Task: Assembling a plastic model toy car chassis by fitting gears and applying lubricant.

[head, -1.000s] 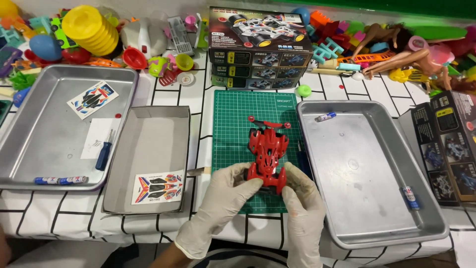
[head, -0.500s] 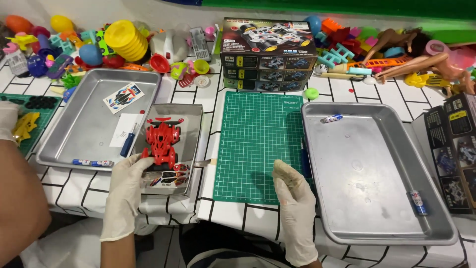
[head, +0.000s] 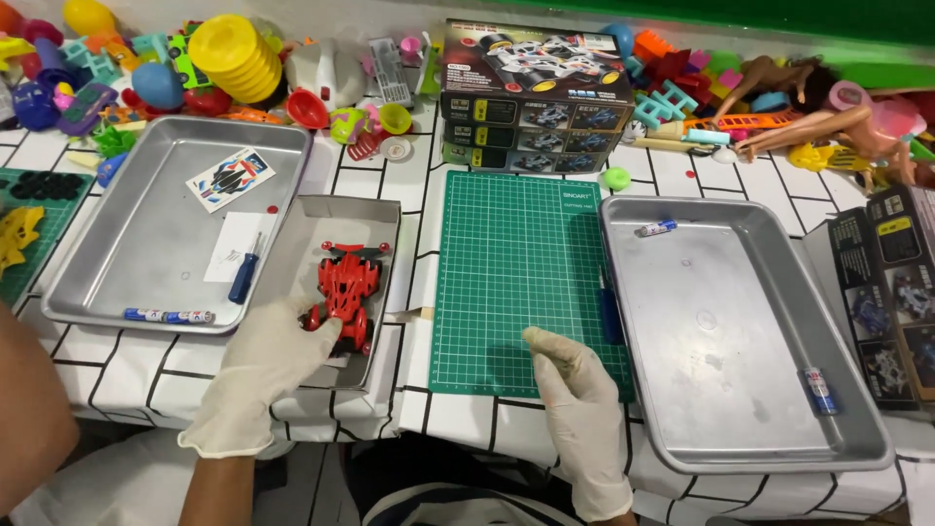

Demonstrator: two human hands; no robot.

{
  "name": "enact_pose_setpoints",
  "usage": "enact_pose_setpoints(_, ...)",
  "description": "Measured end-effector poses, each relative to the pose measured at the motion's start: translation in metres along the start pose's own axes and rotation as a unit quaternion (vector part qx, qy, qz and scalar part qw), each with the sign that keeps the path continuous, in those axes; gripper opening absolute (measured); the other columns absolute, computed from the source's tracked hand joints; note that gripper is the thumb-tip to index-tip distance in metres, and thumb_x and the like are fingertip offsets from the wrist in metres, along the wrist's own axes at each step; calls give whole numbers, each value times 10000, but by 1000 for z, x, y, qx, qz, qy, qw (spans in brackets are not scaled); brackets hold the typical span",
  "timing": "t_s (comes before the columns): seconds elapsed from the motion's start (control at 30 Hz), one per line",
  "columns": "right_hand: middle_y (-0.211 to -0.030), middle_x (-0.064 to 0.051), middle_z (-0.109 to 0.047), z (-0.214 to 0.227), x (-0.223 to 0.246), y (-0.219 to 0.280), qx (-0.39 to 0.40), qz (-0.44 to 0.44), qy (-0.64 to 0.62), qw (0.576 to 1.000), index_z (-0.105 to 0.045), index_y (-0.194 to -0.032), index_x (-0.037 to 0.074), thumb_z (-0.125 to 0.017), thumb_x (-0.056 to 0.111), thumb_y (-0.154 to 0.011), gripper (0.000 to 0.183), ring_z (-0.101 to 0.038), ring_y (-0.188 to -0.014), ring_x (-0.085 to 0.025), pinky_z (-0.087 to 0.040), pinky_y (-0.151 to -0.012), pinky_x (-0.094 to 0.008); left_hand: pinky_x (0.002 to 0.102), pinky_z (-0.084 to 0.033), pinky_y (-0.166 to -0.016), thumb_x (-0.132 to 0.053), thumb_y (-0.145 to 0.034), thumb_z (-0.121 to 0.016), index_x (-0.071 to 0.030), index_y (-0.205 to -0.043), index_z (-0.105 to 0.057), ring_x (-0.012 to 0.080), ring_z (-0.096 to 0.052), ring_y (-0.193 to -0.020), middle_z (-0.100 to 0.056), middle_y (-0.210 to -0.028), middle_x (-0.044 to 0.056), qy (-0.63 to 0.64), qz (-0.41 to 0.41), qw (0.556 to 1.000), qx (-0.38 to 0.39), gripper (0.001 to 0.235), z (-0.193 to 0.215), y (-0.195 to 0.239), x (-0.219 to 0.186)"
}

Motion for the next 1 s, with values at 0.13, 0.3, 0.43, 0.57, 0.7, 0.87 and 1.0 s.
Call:
enact_pose_setpoints(0.13, -1117, -110, -792, -57, 14, 8, 99, 232, 190, 949, -738, -1055, 39, -627, 64, -943, 159, -642, -850, -113, -555, -722, -215, 493, -522, -937, -493, -916, -573, -198, -1325, -647, 354, -673, -1108, -707, -1237, 82, 29, -23, 998, -45, 509, -3, -9, 21)
enact_pose_setpoints(0.3, -580, 30, -646, -165, 13, 21, 200, -163, 463, 848, -784, -1077, 187, -514, 318, -994, 312, -457, -477, -71, -413, -493, -228, 537, -575, -725, -464, -973, -650, -83, -1186, -708, 366, -651, -1015, -672, -1064, 177, 32, -30, 959, -282, 441, 5, -10, 77)
enact_pose_setpoints(0.43, -822, -140, -711, -202, -52, -22, 205, -42, 557, 804, -670, -849, 56, -523, 338, -936, 330, -681, -795, -363, -518, -668, -437, 503, -556, -726, -379, -972, -640, -74, -1050, -634, 370, -688, -882, -667, -977, 155, 73, -18, 975, -208, 315, -6, -37, 99)
enact_pose_setpoints(0.57, -713, -132, -686, -211, -71, -32, 177, 127, 581, 784, -639, -770, 18, -485, 43, -900, 203, -708, -676, -344, -573, -546, -429, 448, -557, -773, -143, -1026, -529, -89, -978, -670, 327, -711, -894, -739, -970, 111, 130, -9, 987, -89, 159, 14, -51, 98)
enact_pose_setpoints(0.7, -607, -99, -532, -183, -19, 8, 74, -108, 475, 870, -377, -712, 86, -439, 208, -1024, 341, -440, -559, -237, -367, -594, -409, 425, -554, -907, -207, -998, -510, -153, -1145, -703, 279, -678, -1105, -742, -1169, 31, 161, -12, 987, 10, 249, 41, -33, 102)
enact_pose_setpoints(0.87, -778, 59, -257, -148, 15, 55, 9, -86, 328, 941, -231, -773, 161, -458, 132, -1033, 346, -256, -732, -116, -280, -688, -296, 275, -477, -864, -342, -904, -672, -131, -1000, -753, 155, -643, -885, -740, -917, 5, 322, 29, 940, 106, 246, 90, 12, 83)
enact_pose_setpoints(1.0, -777, 32, -174, -101, 31, 100, -24, -61, 321, 945, -233, -773, 130, -538, 116, -1040, 405, -169, -729, -143, -180, -691, -355, 280, -452, -1044, -289, -885, -706, -95, -1395, -629, 151, -610, -1176, -697, -1312, 44, 364, 20, 913, 184, 551, 85, 48, 61)
Point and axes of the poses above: each hand's wrist, its own y-axis away from the middle knuckle, its own z-axis out of the back of the hand, x = y × z, the point moved 8 cm from there along -y, towards the middle knuckle
